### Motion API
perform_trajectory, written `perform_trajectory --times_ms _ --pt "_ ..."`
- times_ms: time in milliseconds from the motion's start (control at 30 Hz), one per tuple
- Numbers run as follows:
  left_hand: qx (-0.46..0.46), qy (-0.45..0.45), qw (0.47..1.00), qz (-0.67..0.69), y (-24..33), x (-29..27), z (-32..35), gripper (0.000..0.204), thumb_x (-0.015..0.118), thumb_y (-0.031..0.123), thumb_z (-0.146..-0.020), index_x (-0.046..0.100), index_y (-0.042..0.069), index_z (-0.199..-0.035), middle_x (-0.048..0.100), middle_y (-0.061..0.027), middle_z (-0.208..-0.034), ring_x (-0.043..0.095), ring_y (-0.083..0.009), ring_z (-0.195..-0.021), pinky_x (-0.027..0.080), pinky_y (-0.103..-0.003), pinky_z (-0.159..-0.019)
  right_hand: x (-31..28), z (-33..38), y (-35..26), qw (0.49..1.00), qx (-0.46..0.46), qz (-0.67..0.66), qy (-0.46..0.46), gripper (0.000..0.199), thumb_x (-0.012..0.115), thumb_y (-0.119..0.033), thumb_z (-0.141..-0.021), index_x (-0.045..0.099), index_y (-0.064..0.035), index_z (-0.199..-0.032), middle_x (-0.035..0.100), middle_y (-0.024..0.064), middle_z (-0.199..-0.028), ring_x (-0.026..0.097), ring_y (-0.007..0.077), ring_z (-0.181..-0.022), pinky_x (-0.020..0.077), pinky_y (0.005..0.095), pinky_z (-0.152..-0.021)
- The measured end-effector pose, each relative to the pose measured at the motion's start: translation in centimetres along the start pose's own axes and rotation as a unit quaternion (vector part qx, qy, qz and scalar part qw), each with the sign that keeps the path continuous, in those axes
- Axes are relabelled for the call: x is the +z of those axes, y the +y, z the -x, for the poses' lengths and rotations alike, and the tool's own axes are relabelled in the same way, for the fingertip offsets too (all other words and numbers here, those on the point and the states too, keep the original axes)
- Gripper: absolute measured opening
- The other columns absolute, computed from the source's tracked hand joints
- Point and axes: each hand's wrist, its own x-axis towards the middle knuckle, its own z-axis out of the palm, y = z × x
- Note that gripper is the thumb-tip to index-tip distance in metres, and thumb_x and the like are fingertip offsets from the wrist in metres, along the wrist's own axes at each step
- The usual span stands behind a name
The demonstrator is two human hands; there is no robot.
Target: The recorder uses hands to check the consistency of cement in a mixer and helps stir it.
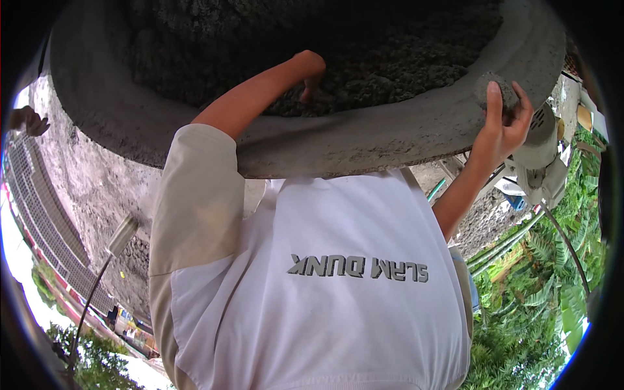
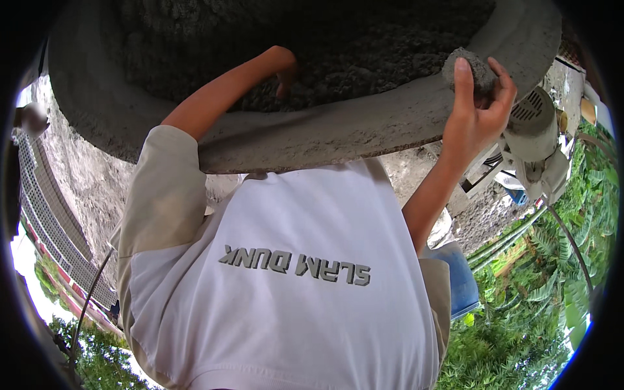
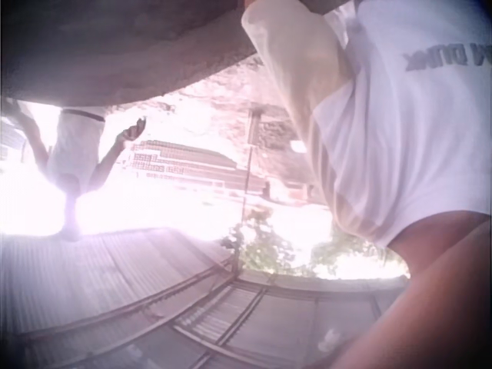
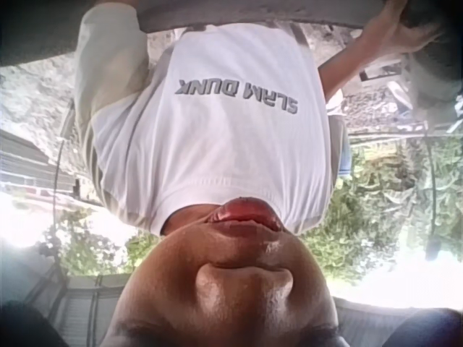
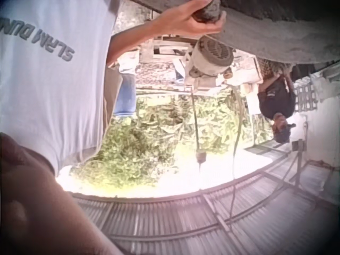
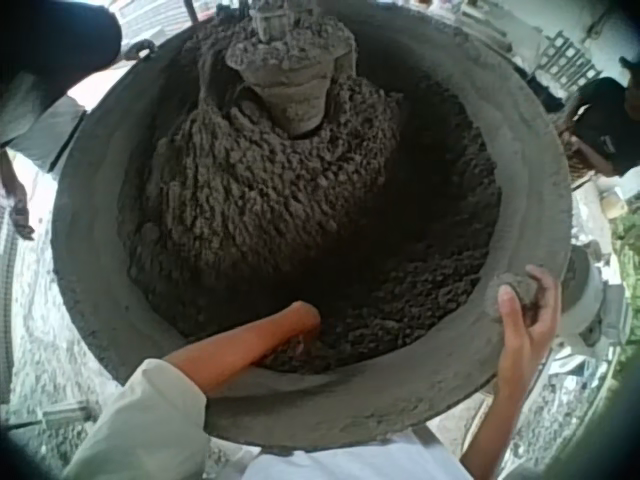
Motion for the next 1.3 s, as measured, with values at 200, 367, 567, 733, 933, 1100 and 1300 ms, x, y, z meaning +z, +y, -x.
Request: perform_trajectory --times_ms 200,367,567,733,933,1100,1300 --pt "0.011 -0.043 0.997 -0.059 0.2 -0.6 -0.4 0.045 0.067 0.031 -0.076 0.064 0.010 -0.116 0.061 -0.0104 -0.117 0.058 -0.0282 -0.107 0.047 -0.039 -0.088 -0.7 -0.4 0.8 1.000 0.001 0.008 -0.007 0.040 0.077 -0.025 -0.076 0.059 -0.0020 -0.105 0.058 0.0054 -0.096 0.053 0.0084 -0.076 0.0430 0.0197 -0.065" --pt "-0.026 0.111 0.990 0.088 2.6 -4.8 0.3 0.049 0.071 0.033 -0.074 0.061 0.012 -0.117 0.057 -0.0105 -0.123 0.056 -0.0299 -0.110 0.047 -0.044 -0.088 -0.5 -0.3 0.4 1.000 -0.003 -0.022 0.007 0.039 0.077 -0.024 -0.076 0.059 -0.0023 -0.104 0.058 0.0040 -0.094 0.051 0.0068 -0.074 0.0413 0.0189 -0.062" --pt "0.046 0.360 0.917 0.165 6.6 -7.3 -6.4 0.033 0.064 0.024 -0.077 0.065 0.011 -0.108 0.064 -0.0134 -0.101 0.059 -0.0305 -0.105 0.049 -0.042 -0.086 -0.8 -0.8 0.9 1.000 -0.004 -0.011 0.019 0.038 0.076 -0.023 -0.076 0.059 -0.0026 -0.104 0.057 0.0025 -0.090 0.052 0.0060 -0.074 0.0429 0.0191 -0.064" --pt "-0.008 0.420 0.907 0.017 9.9 -8.0 -8.3 0.015 0.059 0.017 -0.081 0.066 0.010 -0.091 0.064 -0.0103 -0.099 0.060 -0.0233 -0.101 0.048 -0.041 -0.084 -1.2 -1.1 1.9 0.999 -0.015 -0.028 -0.003 0.037 0.076 -0.021 -0.077 0.059 -0.0022 -0.104 0.058 0.0030 -0.091 0.054 0.0074 -0.073 0.0451 0.0196 -0.064" --pt "-0.004 0.418 0.908 -0.012 9.8 -7.8 -7.5 0.013 0.059 0.016 -0.079 0.066 0.011 -0.089 0.064 -0.0087 -0.092 0.061 -0.0218 -0.095 0.049 -0.040 -0.080 -1.5 -1.2 1.9 1.000 -0.009 -0.017 -0.011 0.039 0.076 -0.021 -0.077 0.059 -0.0015 -0.105 0.059 0.0055 -0.093 0.057 0.0094 -0.077 0.0470 0.0210 -0.066" --pt "0.011 0.454 0.890 0.031 9.7 -6.9 -8.1 0.013 0.059 0.014 -0.079 0.068 0.009 -0.087 0.066 -0.0104 -0.093 0.061 -0.0245 -0.096 0.049 -0.038 -0.081 -1.4 -1.1 1.8 0.999 -0.007 -0.047 -0.012 0.041 0.076 -0.023 -0.076 0.059 -0.0012 -0.106 0.059 0.0059 -0.094 0.058 0.0106 -0.079 0.0475 0.0220 -0.068" --pt "0.071 0.488 0.870 0.015 10.6 -8.4 -7.8 0.011 0.057 0.011 -0.078 0.065 0.005 -0.081 0.065 -0.0125 -0.087 0.062 -0.0266 -0.090 0.051 -0.039 -0.079 -1.1 -1.1 1.8 0.999 -0.016 -0.037 -0.007 0.041 0.077 -0.024 -0.076 0.060 -0.0017 -0.105 0.059 0.0051 -0.094 0.058 0.0109 -0.080 0.0474 0.0228 -0.069"
